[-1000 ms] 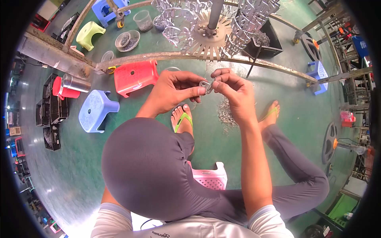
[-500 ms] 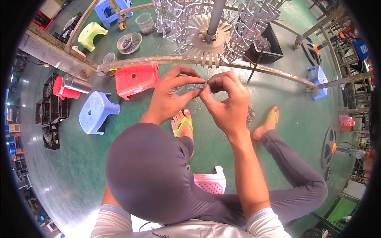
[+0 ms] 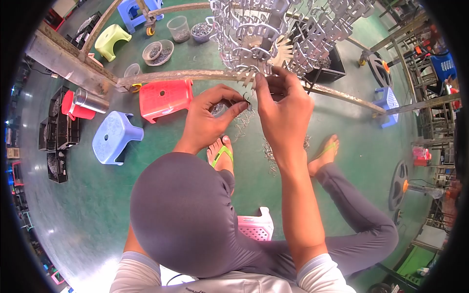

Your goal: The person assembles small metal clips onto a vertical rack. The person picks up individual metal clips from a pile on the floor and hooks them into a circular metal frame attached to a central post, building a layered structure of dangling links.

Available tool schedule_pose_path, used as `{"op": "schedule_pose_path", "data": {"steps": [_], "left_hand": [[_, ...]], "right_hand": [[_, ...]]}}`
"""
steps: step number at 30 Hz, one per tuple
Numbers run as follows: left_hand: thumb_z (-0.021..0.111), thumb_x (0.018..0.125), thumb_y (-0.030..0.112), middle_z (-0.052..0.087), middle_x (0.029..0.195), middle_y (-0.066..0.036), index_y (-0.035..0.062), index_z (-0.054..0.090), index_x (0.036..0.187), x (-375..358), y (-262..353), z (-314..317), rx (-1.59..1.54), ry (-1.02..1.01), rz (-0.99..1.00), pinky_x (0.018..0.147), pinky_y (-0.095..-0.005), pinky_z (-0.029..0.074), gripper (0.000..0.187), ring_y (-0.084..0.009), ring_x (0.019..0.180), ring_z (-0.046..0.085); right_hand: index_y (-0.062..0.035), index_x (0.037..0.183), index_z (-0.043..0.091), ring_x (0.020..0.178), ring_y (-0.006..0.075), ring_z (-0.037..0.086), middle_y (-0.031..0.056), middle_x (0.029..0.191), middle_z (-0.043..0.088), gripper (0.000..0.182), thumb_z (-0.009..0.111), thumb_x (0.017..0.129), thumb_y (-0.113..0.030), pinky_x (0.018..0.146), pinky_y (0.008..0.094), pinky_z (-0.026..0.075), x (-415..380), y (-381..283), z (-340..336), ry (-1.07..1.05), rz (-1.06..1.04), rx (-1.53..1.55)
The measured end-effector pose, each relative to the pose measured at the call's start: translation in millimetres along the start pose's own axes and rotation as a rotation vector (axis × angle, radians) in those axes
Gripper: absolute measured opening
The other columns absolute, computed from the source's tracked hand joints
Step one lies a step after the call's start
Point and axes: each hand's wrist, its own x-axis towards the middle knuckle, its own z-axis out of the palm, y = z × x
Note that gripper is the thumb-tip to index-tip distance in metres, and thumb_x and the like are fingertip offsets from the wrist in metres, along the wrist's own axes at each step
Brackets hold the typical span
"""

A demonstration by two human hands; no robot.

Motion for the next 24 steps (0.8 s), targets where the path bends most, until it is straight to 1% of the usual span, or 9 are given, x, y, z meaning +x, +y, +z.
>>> {"op": "schedule_pose_path", "data": {"steps": [1,4,7,10,13,16,19,22,24], "left_hand": [[0.080,0.090,0.003,0.073,0.099,-0.006,-0.0002,0.076,0.101,0.9,0.3,0.1,-0.012,0.008,0.001,0.079,-0.0304,0.054,0.012,-0.0149,0.087,0.068],[0.080,0.090,0.003,0.073,0.098,-0.006,-0.0009,0.075,0.101,3.8,3.7,-2.5,0.031,0.012,0.020,0.079,-0.0302,0.054,0.013,-0.0144,0.087,0.068],[0.080,0.091,0.004,0.072,0.099,-0.006,-0.0009,0.075,0.101,4.8,7.3,-4.9,0.050,0.025,-0.017,0.080,-0.0299,0.054,0.012,-0.0141,0.089,0.068],[0.079,0.091,0.005,0.073,0.099,-0.006,-0.0010,0.074,0.101,8.5,8.5,-6.0,0.058,0.010,-0.012,0.081,-0.0298,0.055,0.013,-0.0138,0.090,0.068],[0.079,0.092,0.006,0.074,0.097,-0.006,-0.0011,0.073,0.102,11.7,7.0,-3.2,0.030,0.018,-0.013,0.081,-0.0301,0.055,0.014,-0.0139,0.089,0.069],[0.079,0.092,0.006,0.074,0.095,-0.007,-0.0014,0.073,0.103,14.0,8.8,-1.7,0.064,0.029,-0.015,0.081,-0.0308,0.055,0.015,-0.0141,0.087,0.069],[0.080,0.091,0.006,0.074,0.094,-0.008,-0.0012,0.073,0.103,15.9,12.2,-1.9,0.206,0.036,-0.004,0.080,-0.0317,0.056,0.015,-0.0159,0.086,0.070],[0.075,0.094,0.006,0.075,0.097,-0.006,0.0012,0.071,0.103,18.0,16.9,-0.6,0.291,0.004,-0.016,0.088,-0.0325,0.054,0.010,-0.0139,0.092,0.070],[0.075,0.093,0.006,0.075,0.098,-0.009,0.0003,0.072,0.103,20.6,17.5,-0.9,0.327,-0.028,0.000,0.087,-0.0338,0.054,0.012,-0.0172,0.091,0.071]], "right_hand": [[0.0093,0.113,0.068,0.073,0.0326,0.077,0.0221,0.084,0.076,0.033,0.075,0.091,-0.014,0.067,0.0416,0.058,3.4,0.3,-1.0,0.002,0.002,-0.071],[0.0097,0.117,0.068,0.071,0.0329,0.076,0.0213,0.078,0.075,0.035,0.073,0.092,-0.014,0.068,0.0404,0.058,7.0,-5.9,-6.0,-0.037,0.082,-0.182],[0.0114,0.122,0.067,0.068,0.0335,0.076,0.0215,0.073,0.073,0.039,0.072,0.091,-0.013,0.067,0.0405,0.057,7.2,-6.8,-6.2,-0.048,0.114,-0.159],[0.0094,0.121,0.069,0.067,0.0327,0.075,0.0219,0.074,0.073,0.038,0.071,0.092,-0.014,0.067,0.0399,0.057,12.4,-1.3,-7.6,-0.129,0.121,-0.113],[0.0067,0.110,0.075,0.068,0.0314,0.076,0.0212,0.075,0.074,0.028,0.071,0.092,-0.015,0.067,0.0381,0.056,18.9,4.1,-7.0,-0.204,0.175,-0.040],[0.0053,0.099,0.077,0.068,0.0296,0.076,0.0206,0.075,0.074,0.022,0.072,0.092,-0.015,0.068,0.0364,0.056,20.8,10.5,-6.8,-0.187,0.112,-0.040],[0.0066,0.094,0.077,0.069,0.0291,0.076,0.0210,0.076,0.074,0.023,0.073,0.091,-0.016,0.068,0.0361,0.056,19.6,5.2,-12.3,-0.203,0.124,-0.045],[0.0069,0.094,0.077,0.069,0.0285,0.075,0.0214,0.077,0.074,0.023,0.073,0.090,-0.016,0.068,0.0362,0.056,14.4,-2.3,-18.2,-0.250,0.140,-0.054],[0.0071,0.093,0.076,0.068,0.0290,0.075,0.0212,0.076,0.074,0.023,0.073,0.089,-0.016,0.067,0.0366,0.056,11.6,-4.3,-20.8,-0.266,0.114,-0.075]]}}
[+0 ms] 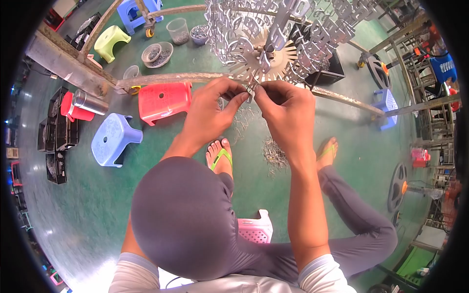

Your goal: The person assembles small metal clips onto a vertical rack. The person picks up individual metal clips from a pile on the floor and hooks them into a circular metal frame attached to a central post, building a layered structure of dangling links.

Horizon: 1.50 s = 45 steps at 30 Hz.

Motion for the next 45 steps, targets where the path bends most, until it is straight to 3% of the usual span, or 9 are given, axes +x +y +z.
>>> {"op": "schedule_pose_path", "data": {"steps": [7,16,22,25,28,38,40,42,45], "left_hand": [[0.073,0.093,0.008,0.073,0.097,-0.014,-0.0007,0.073,0.103,6.6,-4.9,2.0,0.061,-0.061,0.114,0.077,-0.0404,0.053,0.013,-0.0319,0.086,0.071],[0.072,0.094,0.004,0.075,0.099,-0.009,-0.0006,0.072,0.107,8.7,-11.8,7.7,-0.011,-0.102,0.015,0.086,-0.0349,0.055,0.014,-0.0208,0.094,0.071],[0.077,0.093,0.006,0.075,0.095,-0.009,-0.0002,0.075,0.108,11.2,-17.0,20.3,-0.135,-0.040,-0.007,0.078,-0.0320,0.056,0.016,-0.0170,0.086,0.073],[0.076,0.094,0.004,0.076,0.103,-0.006,-0.0009,0.073,0.111,12.5,-16.0,23.5,-0.176,-0.095,-0.074,0.090,-0.0311,0.055,0.018,-0.0123,0.099,0.070],[0.078,0.092,0.006,0.075,0.092,-0.009,0.0011,0.076,0.110,13.3,-18.0,32.4,-0.162,-0.040,0.037,0.076,-0.0313,0.057,0.018,-0.0169,0.083,0.073],[0.080,0.089,0.004,0.076,0.091,-0.010,0.0015,0.079,0.107,32.5,-14.6,48.9,-0.084,-0.001,0.134,0.072,-0.0305,0.057,0.018,-0.0165,0.079,0.073],[0.081,0.090,0.006,0.076,0.093,-0.005,-0.0012,0.079,0.108,33.2,-17.6,52.3,-0.171,-0.050,-0.061,0.080,-0.0284,0.056,0.019,-0.0126,0.088,0.071],[0.080,0.092,0.006,0.075,0.089,-0.004,-0.0015,0.079,0.109,34.7,-19.7,53.1,-0.175,-0.073,-0.087,0.077,-0.0276,0.055,0.019,-0.0110,0.085,0.069],[0.079,0.093,0.006,0.074,0.086,-0.004,-0.0022,0.079,0.108,38.3,-24.1,55.2,-0.246,-0.078,-0.040,0.075,-0.0264,0.054,0.017,-0.0102,0.080,0.067]], "right_hand": [[0.0064,0.090,0.076,0.066,0.0318,0.073,0.0207,0.073,0.072,0.022,0.074,0.087,-0.015,0.066,0.0395,0.055,-4.1,-3.4,-4.9,-0.033,-0.005,-0.069],[0.0031,0.094,0.076,0.075,0.0366,0.071,0.0212,0.083,0.072,0.018,0.077,0.087,-0.014,0.070,0.0426,0.056,-28.9,41.8,26.3,0.093,-0.023,-0.025],[0.0017,0.084,0.069,0.072,0.0379,0.069,0.0187,0.080,0.069,0.014,0.075,0.086,-0.011,0.067,0.0459,0.054,-27.9,55.0,34.3,0.186,-0.134,-0.055],[0.0013,0.083,0.068,0.073,0.0394,0.068,0.0184,0.081,0.068,0.016,0.076,0.086,-0.013,0.067,0.0476,0.054,-24.8,59.0,31.6,0.194,-0.165,-0.095],[0.0010,0.083,0.068,0.074,0.0410,0.067,0.0189,0.081,0.067,0.018,0.076,0.086,-0.014,0.067,0.0492,0.053,-23.8,61.1,27.2,0.169,-0.162,-0.151],[0.0008,0.088,0.074,0.075,0.0389,0.069,0.0186,0.080,0.070,0.015,0.076,0.084,-0.013,0.073,0.0501,0.055,-7.1,77.7,-8.7,0.029,-0.219,-0.124],[0.0036,0.107,0.075,0.085,0.0305,0.078,0.0211,0.093,0.078,0.032,0.080,0.088,-0.021,0.077,0.0397,0.060,-5.7,74.3,-37.7,-0.134,-0.014,-0.311],[0.0048,0.112,0.075,0.090,0.0334,0.078,0.0241,0.098,0.077,0.041,0.079,0.089,-0.028,0.082,0.0404,0.060,-13.1,101.9,-56.5,-0.156,0.085,-0.423],[0.0079,0.099,0.076,0.096,0.0416,0.074,0.0299,0.099,0.074,0.031,0.074,0.083,-0.019,0.087,0.0451,0.059,-18.2,149.6,-75.3,-0.309,0.279,-0.597]]}}
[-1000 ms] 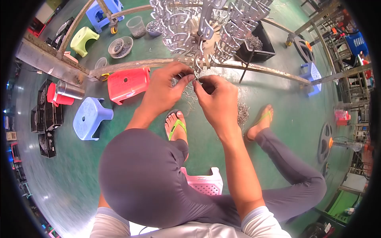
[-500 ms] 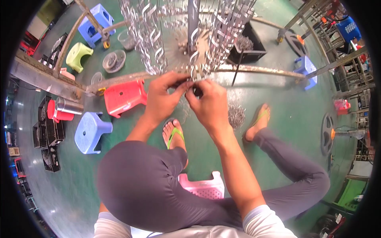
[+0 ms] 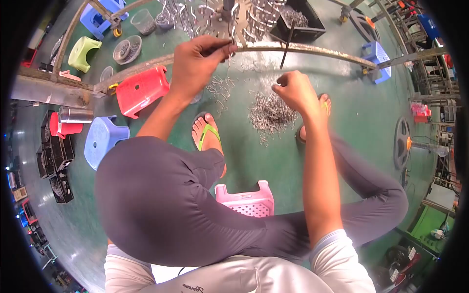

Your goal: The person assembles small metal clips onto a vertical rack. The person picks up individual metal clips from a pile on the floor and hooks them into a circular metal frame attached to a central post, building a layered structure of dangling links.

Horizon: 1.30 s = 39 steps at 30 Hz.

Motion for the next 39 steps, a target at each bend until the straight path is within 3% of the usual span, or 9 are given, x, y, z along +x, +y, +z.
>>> {"op": "schedule_pose_path", "data": {"steps": [7,11,21,25,29,31,32,35,39], "left_hand": [[0.082,0.092,0.009,0.075,0.089,-0.005,-0.0047,0.078,0.108,5.7,-2.8,3.1,0.006,0.029,0.006,0.077,-0.0269,0.055,0.021,-0.0121,0.082,0.069],[0.083,0.091,0.009,0.076,0.092,-0.007,-0.0047,0.078,0.109,9.9,-5.5,0.4,0.015,0.016,0.017,0.080,-0.0276,0.057,0.024,-0.0137,0.084,0.071],[0.085,0.089,0.012,0.078,0.094,-0.012,-0.0082,0.077,0.110,11.1,-7.5,1.0,0.018,0.079,-0.018,0.082,-0.0288,0.060,0.030,-0.0183,0.087,0.076],[0.082,0.093,0.015,0.078,0.090,-0.012,-0.0072,0.078,0.108,3.2,-4.9,-2.4,0.058,0.054,-0.017,0.078,-0.0280,0.059,0.028,-0.0164,0.083,0.075],[0.079,0.096,0.017,0.078,0.086,-0.011,-0.0070,0.078,0.105,5.3,-6.2,0.3,0.043,0.034,0.000,0.073,-0.0276,0.058,0.025,-0.0140,0.077,0.072],[0.085,0.090,0.014,0.079,0.093,-0.012,-0.0090,0.077,0.109,3.1,11.0,-6.0,0.161,0.020,-0.036,0.081,-0.0277,0.058,0.031,-0.0177,0.085,0.076],[0.084,0.090,0.015,0.079,0.092,-0.012,-0.0086,0.077,0.108,0.6,-18.5,-18.3,0.279,-0.011,0.271,0.080,-0.0284,0.058,0.030,-0.0175,0.084,0.075],[0.084,0.091,0.015,0.079,0.092,-0.013,-0.0078,0.077,0.107,-3.0,5.3,-11.5,0.028,-0.002,-0.098,0.080,-0.0292,0.058,0.029,-0.0175,0.084,0.075],[0.083,0.091,0.013,0.078,0.091,-0.012,-0.0084,0.076,0.105,-1.3,15.2,-6.7,-0.011,-0.042,-0.157,0.080,-0.0296,0.058,0.027,-0.0178,0.084,0.075]], "right_hand": [[0.0110,0.095,0.075,0.101,0.0429,0.074,0.0320,0.101,0.074,0.028,0.073,0.078,-0.011,0.091,0.0455,0.061,-29.8,144.6,152.1,-0.475,0.318,-0.229],[0.0070,0.099,0.077,0.100,0.0423,0.074,0.0289,0.100,0.075,0.026,0.073,0.080,-0.010,0.091,0.0465,0.060,-69.8,164.4,191.0,-0.305,0.418,-0.151],[0.0019,0.090,0.075,0.096,0.0464,0.070,0.0252,0.101,0.074,0.023,0.070,0.085,-0.020,0.086,0.0549,0.057,-91.8,130.5,204.6,-0.144,0.001,0.095],[0.0040,0.088,0.073,0.086,0.0459,0.071,0.0256,0.090,0.072,0.028,0.075,0.083,-0.023,0.079,0.0536,0.057,-93.5,118.0,233.6,-0.142,0.084,-0.142],[0.0012,0.092,0.071,0.085,0.0467,0.070,0.0267,0.086,0.071,0.025,0.071,0.084,-0.022,0.075,0.0545,0.057,-136.7,148.9,274.1,-0.161,0.169,0.116],[0.0012,0.094,0.070,0.086,0.0464,0.070,0.0253,0.087,0.070,0.026,0.071,0.084,-0.023,0.076,0.0533,0.056,-124.3,131.1,264.1,-0.095,0.150,0.060],[0.0017,0.091,0.068,0.085,0.0454,0.069,0.0243,0.087,0.070,0.025,0.071,0.083,-0.022,0.075,0.0519,0.056,-102.9,108.7,237.1,-0.005,0.082,0.014],[0.0026,0.084,0.058,0.081,0.0419,0.065,0.0210,0.085,0.066,0.024,0.074,0.079,-0.015,0.074,0.0510,0.053,-57.4,50.1,175.0,0.221,-0.048,0.253],[0.0011,0.094,0.067,0.073,0.0291,0.071,0.0143,0.081,0.068,0.020,0.077,0.078,-0.005,0.069,0.0391,0.057,-21.6,-28.7,94.1,0.552,-0.286,0.581]]}}
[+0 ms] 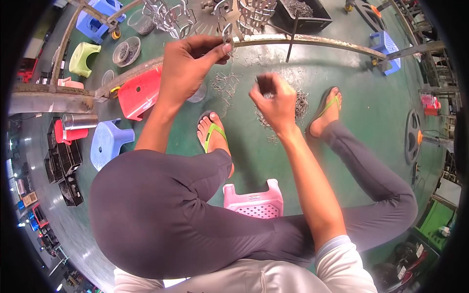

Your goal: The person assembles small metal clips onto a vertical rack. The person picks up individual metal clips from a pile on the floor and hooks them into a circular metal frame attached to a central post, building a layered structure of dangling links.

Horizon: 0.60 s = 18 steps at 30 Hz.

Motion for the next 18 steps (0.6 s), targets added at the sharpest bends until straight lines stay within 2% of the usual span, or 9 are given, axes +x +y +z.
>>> {"op": "schedule_pose_path", "data": {"steps": [2,8,14,18], "left_hand": [[0.083,0.092,0.014,0.078,0.091,-0.013,-0.0082,0.076,0.105,-2.1,-2.3,1.4,-0.040,-0.016,0.003,0.080,-0.0297,0.059,0.026,-0.0177,0.084,0.075],[0.082,0.093,0.013,0.079,0.092,-0.012,-0.0076,0.077,0.107,-5.1,-0.3,-1.0,-0.046,-0.038,0.001,0.080,-0.0304,0.062,0.026,-0.0167,0.083,0.075],[0.082,0.093,0.013,0.078,0.099,-0.009,-0.0025,0.077,0.109,-10.8,-8.5,6.2,-0.063,0.024,-0.025,0.083,-0.0306,0.059,0.023,-0.0158,0.088,0.074],[0.080,0.092,0.011,0.079,0.102,-0.007,-0.0004,0.077,0.111,-17.3,-28.5,7.1,0.152,-0.049,0.037,0.087,-0.0301,0.058,0.022,-0.0146,0.093,0.074]], "right_hand": [[0.0009,0.097,0.069,0.073,0.0262,0.072,0.0131,0.082,0.069,0.019,0.076,0.080,-0.001,0.068,0.0364,0.058,25.3,-31.4,2.7,0.125,-0.141,0.135],[0.0010,0.098,0.071,0.075,0.0249,0.073,0.0123,0.084,0.070,0.018,0.076,0.081,0.001,0.070,0.0351,0.059,48.0,-43.6,11.6,0.048,-0.291,0.175],[0.0006,0.100,0.073,0.077,0.0245,0.075,0.0124,0.086,0.072,0.018,0.077,0.082,0.001,0.071,0.0344,0.060,50.3,-47.1,9.2,0.013,-0.222,0.150],[0.0006,0.099,0.074,0.078,0.0225,0.076,0.0124,0.088,0.074,0.016,0.078,0.083,0.001,0.072,0.0334,0.061,55.9,-48.4,4.0,-0.001,-0.174,0.142]]}}
